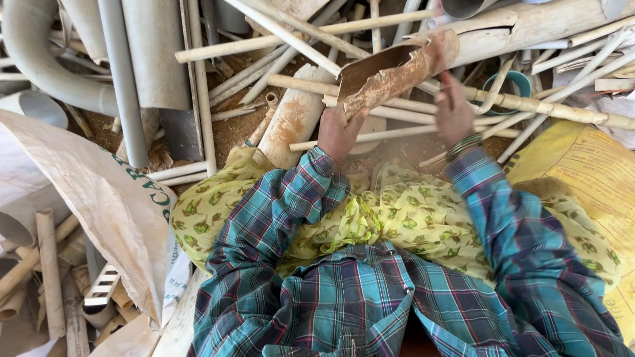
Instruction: The person scrapes the surface of various plastic pipes using a blade, removing outer layers and debris while sitting among a large pile of plumbing materials.
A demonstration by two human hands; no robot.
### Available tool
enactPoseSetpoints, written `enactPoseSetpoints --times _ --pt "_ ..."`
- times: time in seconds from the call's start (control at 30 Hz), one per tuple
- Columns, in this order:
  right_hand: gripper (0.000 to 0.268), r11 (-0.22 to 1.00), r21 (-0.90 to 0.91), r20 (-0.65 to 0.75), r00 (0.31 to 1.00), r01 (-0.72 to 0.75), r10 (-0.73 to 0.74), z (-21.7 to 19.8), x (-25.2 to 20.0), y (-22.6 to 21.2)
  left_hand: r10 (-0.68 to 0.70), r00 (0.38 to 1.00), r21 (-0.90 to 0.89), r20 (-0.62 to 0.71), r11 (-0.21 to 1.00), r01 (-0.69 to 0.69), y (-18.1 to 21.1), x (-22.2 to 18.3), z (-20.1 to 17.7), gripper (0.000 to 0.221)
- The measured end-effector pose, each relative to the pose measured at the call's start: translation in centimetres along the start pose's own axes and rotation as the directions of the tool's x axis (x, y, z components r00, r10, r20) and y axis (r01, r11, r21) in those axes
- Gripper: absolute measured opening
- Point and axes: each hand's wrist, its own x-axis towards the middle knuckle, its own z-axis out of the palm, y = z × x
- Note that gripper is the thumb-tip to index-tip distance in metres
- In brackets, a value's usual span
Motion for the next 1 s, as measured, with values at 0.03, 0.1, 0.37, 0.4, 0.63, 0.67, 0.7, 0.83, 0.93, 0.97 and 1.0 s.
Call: enactPoseSetpoints --times 0.03,0.1,0.37,0.4,0.63,0.67,0.7,0.83,0.93,0.97,1.0 --pt "0.045 0.973 0.092 -0.043 0.975 -0.212 0.217 -0.3 0.9 0.2 -0.015 1.000 -0.021 0.007 1.000 0.015 0.4 0.1 -0.2 0.032" --pt "0.046 0.924 0.164 -0.034 0.934 -0.346 0.356 -0.7 0.9 0.8 0.218 0.975 0.081 -0.045 0.973 -0.214 1.0 -0.3 0.0 0.033" --pt "0.038 0.866 -0.032 -0.015 0.866 0.499 -0.499 0.9 -1.3 1.9 0.061 0.998 0.116 0.007 0.991 -0.061 0.6 -0.6 0.2 0.030" --pt "0.042 0.980 0.076 0.018 0.983 0.182 -0.184 0.7 -0.9 2.0 0.125 0.992 0.115 -0.014 0.986 -0.123 0.4 -0.5 0.2 0.027" --pt "0.058 0.994 0.109 -0.003 1.000 -0.024 0.024 0.5 -0.8 0.9 0.358 0.930 0.257 -0.087 0.910 -0.326 -1.5 -0.8 1.6 0.031" --pt "0.055 0.975 -0.050 -0.011 0.976 0.219 -0.219 1.1 -1.9 0.8 0.187 0.979 0.163 -0.081 0.971 -0.173 -2.1 -0.8 2.0 0.030" --pt "0.053 0.873 -0.199 0.025 0.893 0.444 -0.449 1.6 -3.0 0.6 0.014 0.998 0.069 -0.054 0.998 -0.010 -2.8 -0.7 2.4 0.030" --pt "0.052 0.863 -0.362 0.230 0.931 0.353 -0.284 2.3 -3.6 -0.8 -0.261 0.951 -0.250 -0.163 0.944 0.216 -5.7 0.5 2.6 0.036" --pt "0.052 0.943 -0.204 0.068 0.965 0.263 -0.254 1.1 -1.7 -1.3 -0.310 0.906 -0.614 -0.289 0.786 0.073 -7.2 0.8 2.2 0.036" --pt "0.052 0.969 -0.147 0.036 0.980 0.199 -0.196 0.9 -1.0 -1.4 -0.387 0.881 -0.564 -0.274 0.806 0.179 -7.4 1.1 2.0 0.040" --pt "0.052 0.992 -0.104 0.035 0.997 0.078 -0.074 1.0 -1.2 -1.1 -0.466 0.846 -0.512 -0.260 0.809 0.289 -7.4 1.0 2.0 0.047"
